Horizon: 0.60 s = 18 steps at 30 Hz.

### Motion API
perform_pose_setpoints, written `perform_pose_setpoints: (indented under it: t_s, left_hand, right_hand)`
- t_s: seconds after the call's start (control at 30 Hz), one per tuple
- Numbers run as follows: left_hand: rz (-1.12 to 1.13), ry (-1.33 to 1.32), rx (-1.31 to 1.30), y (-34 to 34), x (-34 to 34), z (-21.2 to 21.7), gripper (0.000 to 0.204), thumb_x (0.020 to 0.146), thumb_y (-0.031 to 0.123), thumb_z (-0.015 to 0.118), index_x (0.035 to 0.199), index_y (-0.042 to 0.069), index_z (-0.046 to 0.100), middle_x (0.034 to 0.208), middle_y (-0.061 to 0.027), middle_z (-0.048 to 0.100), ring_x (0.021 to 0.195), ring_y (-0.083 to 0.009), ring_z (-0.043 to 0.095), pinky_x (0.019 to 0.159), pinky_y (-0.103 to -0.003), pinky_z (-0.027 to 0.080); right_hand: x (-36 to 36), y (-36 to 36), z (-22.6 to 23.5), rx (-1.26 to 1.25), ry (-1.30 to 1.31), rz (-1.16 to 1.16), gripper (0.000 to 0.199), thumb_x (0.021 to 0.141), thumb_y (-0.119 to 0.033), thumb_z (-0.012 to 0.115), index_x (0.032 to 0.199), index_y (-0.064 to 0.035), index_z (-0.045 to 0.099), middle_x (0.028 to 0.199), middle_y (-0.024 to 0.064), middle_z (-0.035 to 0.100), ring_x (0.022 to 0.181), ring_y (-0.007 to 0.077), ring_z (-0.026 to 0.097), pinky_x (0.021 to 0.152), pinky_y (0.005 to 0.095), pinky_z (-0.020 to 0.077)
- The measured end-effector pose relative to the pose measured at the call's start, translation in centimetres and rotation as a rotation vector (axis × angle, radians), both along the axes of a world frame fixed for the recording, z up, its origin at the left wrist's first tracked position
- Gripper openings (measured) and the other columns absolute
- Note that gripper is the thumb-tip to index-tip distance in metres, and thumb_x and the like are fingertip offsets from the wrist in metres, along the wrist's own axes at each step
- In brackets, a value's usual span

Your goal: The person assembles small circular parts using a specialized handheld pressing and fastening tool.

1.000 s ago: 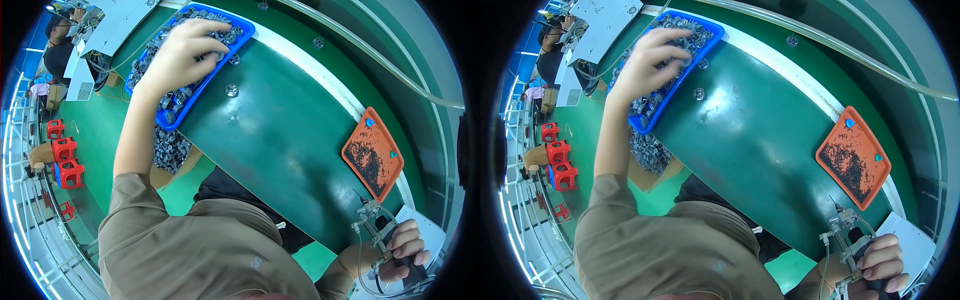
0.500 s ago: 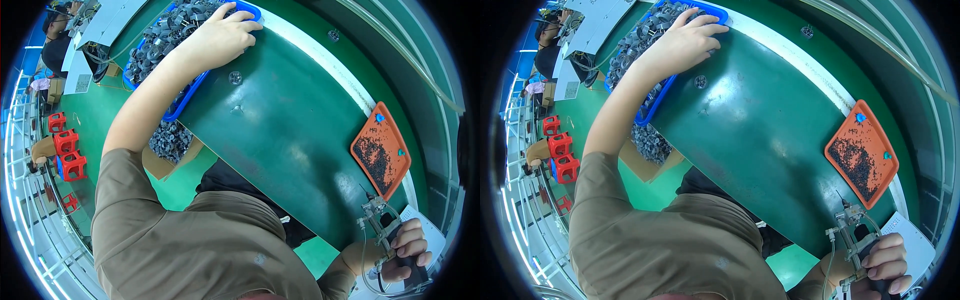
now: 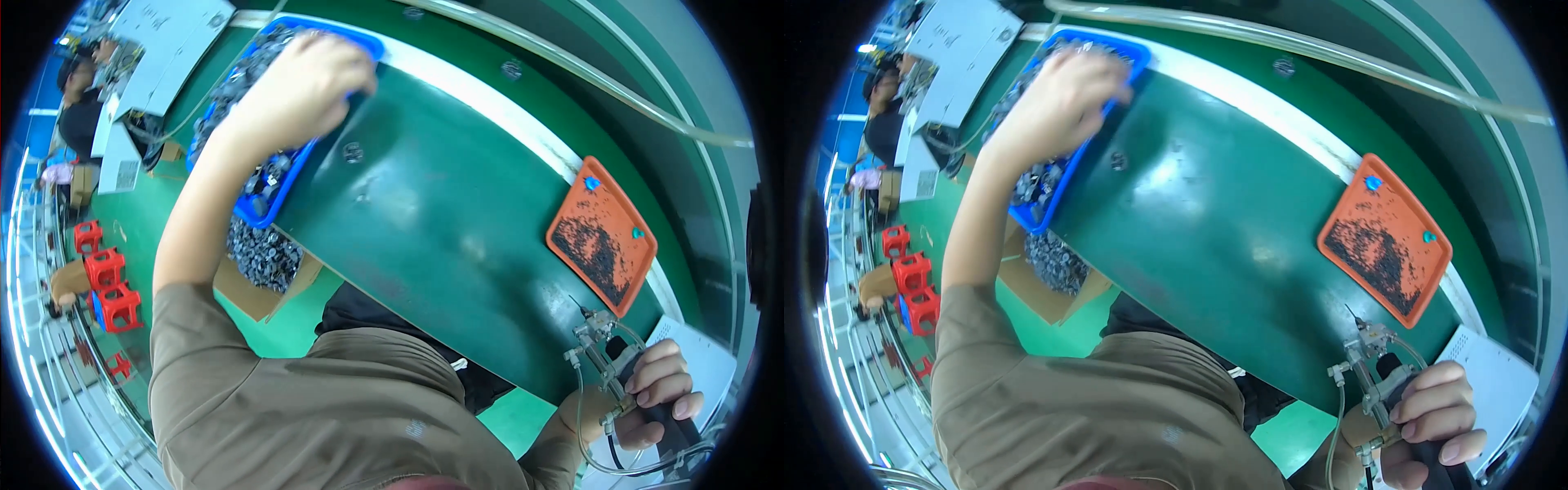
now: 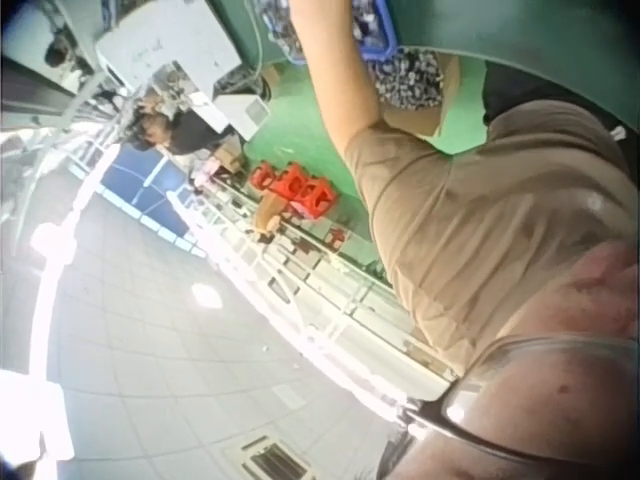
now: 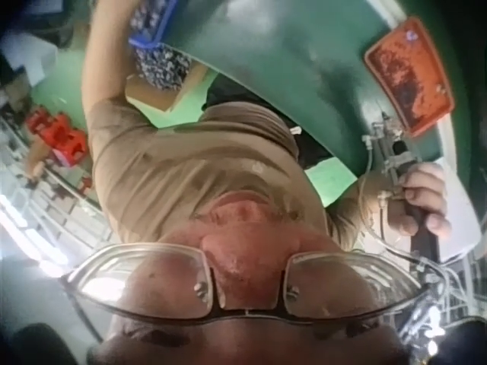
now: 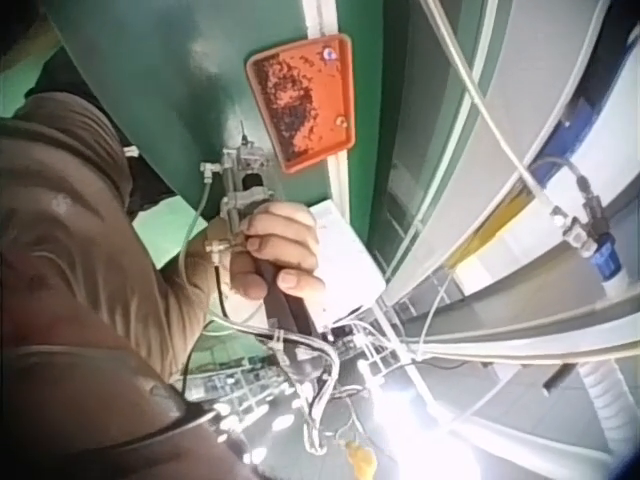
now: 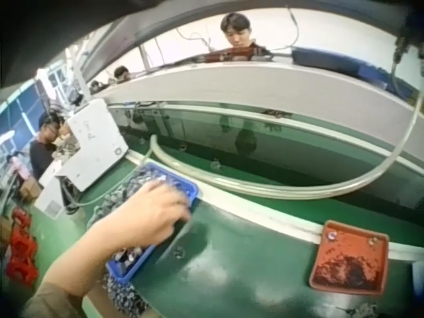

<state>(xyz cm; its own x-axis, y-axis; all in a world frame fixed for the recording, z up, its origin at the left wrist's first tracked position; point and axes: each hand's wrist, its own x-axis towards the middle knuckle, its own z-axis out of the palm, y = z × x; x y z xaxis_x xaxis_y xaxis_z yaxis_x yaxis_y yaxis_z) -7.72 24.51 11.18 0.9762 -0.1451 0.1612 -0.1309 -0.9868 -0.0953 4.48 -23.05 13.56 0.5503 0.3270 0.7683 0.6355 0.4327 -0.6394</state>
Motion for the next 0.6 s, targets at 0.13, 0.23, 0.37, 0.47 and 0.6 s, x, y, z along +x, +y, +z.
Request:
perform_pose_setpoints:
  t_s: [0.13,0.23,0.37,0.47,0.6]
  left_hand:
    - [0.026,0.217,0.005,-4.6,-3.9,-1.0,0.046,0.075,-0.006,0.065,0.118,0.011,0.066,0.135,-0.0063,0.062,0.131,-0.0274,0.055,0.11,-0.043,0.043]
    - [0.021,0.163,0.007,-5.1,-3.5,-2.6,0.047,0.075,-0.006,0.066,0.12,0.008,0.065,0.131,-0.0082,0.063,0.126,-0.0284,0.058,0.106,-0.041,0.046]
    - [0.018,0.226,-0.19,-4.8,-2.0,-3.4,0.039,0.076,-0.007,0.065,0.113,0.003,0.066,0.114,-0.0125,0.065,0.11,-0.0327,0.064,0.096,-0.042,0.052]
    - [-0.081,0.216,-0.308,-7.0,-0.2,-4.1,0.03,0.076,-0.006,0.065,0.105,0.001,0.067,0.101,-0.0143,0.063,0.098,-0.0359,0.065,0.087,-0.044,0.055]
    - [-0.163,0.294,-0.553,-13.1,2.9,-4.7,0.027,0.077,0.002,0.068,0.103,0.003,0.067,0.1,-0.0149,0.063,0.095,-0.0359,0.066,0.082,-0.045,0.055]
  right_hand:
    - [0.7,0.2,0.4,0.018,0.002,0.06,0.04,0.093,-0.042,0.075,0.117,-0.0136,0.059,0.069,-0.0049,0.051,0.053,0.0096,0.05,0.059,0.0272,0.0347]
    - [1.2,-0.4,0.9,-0.024,-0.015,0.085,0.041,0.094,-0.043,0.077,0.116,-0.015,0.056,0.072,-0.0044,0.056,0.055,0.0102,0.056,0.059,0.027,0.0378]
    - [1.7,-0.8,1.0,-0.034,-0.038,0.148,0.041,0.095,-0.043,0.073,0.118,-0.0142,0.056,0.072,-0.0042,0.055,0.055,0.0104,0.055,0.06,0.0284,0.0369]
    - [1.9,-0.7,1.5,-0.045,-0.063,0.193,0.04,0.097,-0.043,0.071,0.12,-0.0144,0.054,0.074,-0.0033,0.055,0.055,0.0112,0.055,0.06,0.0293,0.0386]
    - [2.8,-1.1,1.1,-0.058,-0.06,0.216,0.041,0.098,-0.043,0.07,0.121,-0.0142,0.054,0.075,-0.0031,0.056,0.056,0.0118,0.056,0.06,0.0301,0.0413]
